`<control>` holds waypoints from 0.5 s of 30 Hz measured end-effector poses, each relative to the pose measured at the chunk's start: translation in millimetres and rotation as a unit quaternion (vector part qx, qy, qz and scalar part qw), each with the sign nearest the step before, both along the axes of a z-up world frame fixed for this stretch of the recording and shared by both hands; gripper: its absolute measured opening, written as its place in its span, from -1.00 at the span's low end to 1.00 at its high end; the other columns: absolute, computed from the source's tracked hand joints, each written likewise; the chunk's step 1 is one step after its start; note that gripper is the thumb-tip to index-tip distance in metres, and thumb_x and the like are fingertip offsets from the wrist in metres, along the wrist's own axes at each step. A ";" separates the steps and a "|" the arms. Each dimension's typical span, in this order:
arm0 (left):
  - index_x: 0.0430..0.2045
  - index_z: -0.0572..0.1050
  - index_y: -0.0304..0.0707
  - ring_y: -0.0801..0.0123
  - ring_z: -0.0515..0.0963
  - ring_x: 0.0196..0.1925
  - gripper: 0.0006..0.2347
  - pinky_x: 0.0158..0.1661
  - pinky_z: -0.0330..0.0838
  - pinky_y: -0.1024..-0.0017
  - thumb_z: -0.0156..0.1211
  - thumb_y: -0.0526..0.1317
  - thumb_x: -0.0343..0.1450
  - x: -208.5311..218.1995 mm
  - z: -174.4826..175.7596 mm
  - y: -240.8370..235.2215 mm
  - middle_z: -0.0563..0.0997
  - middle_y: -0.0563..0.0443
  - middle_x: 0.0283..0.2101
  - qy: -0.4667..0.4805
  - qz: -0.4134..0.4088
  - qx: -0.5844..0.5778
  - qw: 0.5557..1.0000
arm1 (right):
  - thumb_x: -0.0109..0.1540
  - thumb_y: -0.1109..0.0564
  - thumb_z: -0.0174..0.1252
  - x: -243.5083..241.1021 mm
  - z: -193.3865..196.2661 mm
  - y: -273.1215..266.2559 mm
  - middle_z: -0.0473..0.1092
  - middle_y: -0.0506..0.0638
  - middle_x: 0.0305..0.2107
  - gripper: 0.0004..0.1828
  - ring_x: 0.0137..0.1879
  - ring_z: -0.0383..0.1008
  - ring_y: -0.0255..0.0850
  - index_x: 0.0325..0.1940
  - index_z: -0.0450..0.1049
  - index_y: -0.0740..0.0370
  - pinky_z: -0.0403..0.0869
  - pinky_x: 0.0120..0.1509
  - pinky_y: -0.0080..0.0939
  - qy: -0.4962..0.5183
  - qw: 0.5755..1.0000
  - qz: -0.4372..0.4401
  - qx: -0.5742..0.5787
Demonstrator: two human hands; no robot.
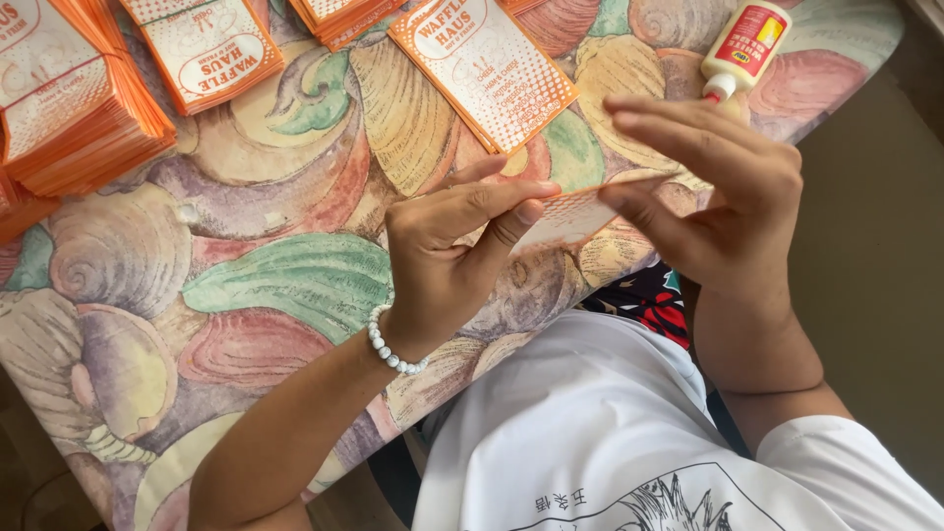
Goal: Applying glue to paper inserts and folding them to assemble paper bags
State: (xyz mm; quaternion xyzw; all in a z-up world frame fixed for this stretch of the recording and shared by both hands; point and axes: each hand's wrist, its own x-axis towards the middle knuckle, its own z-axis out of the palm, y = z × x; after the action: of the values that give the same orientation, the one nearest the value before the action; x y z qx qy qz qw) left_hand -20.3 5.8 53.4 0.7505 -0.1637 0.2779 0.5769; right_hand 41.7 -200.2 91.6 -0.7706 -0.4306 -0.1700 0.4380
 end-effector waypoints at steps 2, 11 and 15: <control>-0.17 0.61 -0.27 0.37 0.76 -0.12 -0.92 0.25 0.61 0.14 0.21 -0.32 0.53 0.4 0.6 0.2 0.71 0.03 -0.17 -0.017 0.003 0.013 1.000 | 0.32 0.11 0.29 -3.1 3.1 2.9 0.49 0.47 0.07 -0.61 0.14 0.55 0.26 0.07 0.53 0.53 0.49 0.30 0.11 -0.028 0.999 0.002 -0.019; -0.12 0.60 -0.24 0.38 0.75 -0.16 -0.90 0.29 0.58 0.16 0.21 -0.29 0.53 -1.2 -1.4 1.5 0.72 0.00 -0.19 -0.020 -0.007 -0.001 1.000 | 0.36 0.29 0.26 2.2 1.9 12.7 0.52 0.32 -0.08 -0.86 0.00 0.50 0.21 -0.27 0.58 0.45 0.48 0.16 0.08 -0.074 0.997 0.032 -0.002; -0.12 0.60 -0.30 0.47 0.72 -0.10 -0.86 0.29 0.61 0.19 0.19 -0.25 0.54 0.7 -1.7 2.8 0.70 0.01 -0.11 0.026 -0.006 -0.049 0.998 | 0.36 0.29 0.28 14.3 -4.6 -4.5 0.52 0.39 -0.12 -0.83 0.02 0.49 0.19 -0.26 0.56 0.52 0.43 0.29 0.15 -0.020 0.999 0.019 0.018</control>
State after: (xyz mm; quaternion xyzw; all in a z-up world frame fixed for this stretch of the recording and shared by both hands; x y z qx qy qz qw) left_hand -19.6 8.7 51.7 0.7273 -0.1395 0.2626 0.6185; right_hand 55.9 -204.7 87.0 -0.7508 -0.4507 -0.1849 0.4460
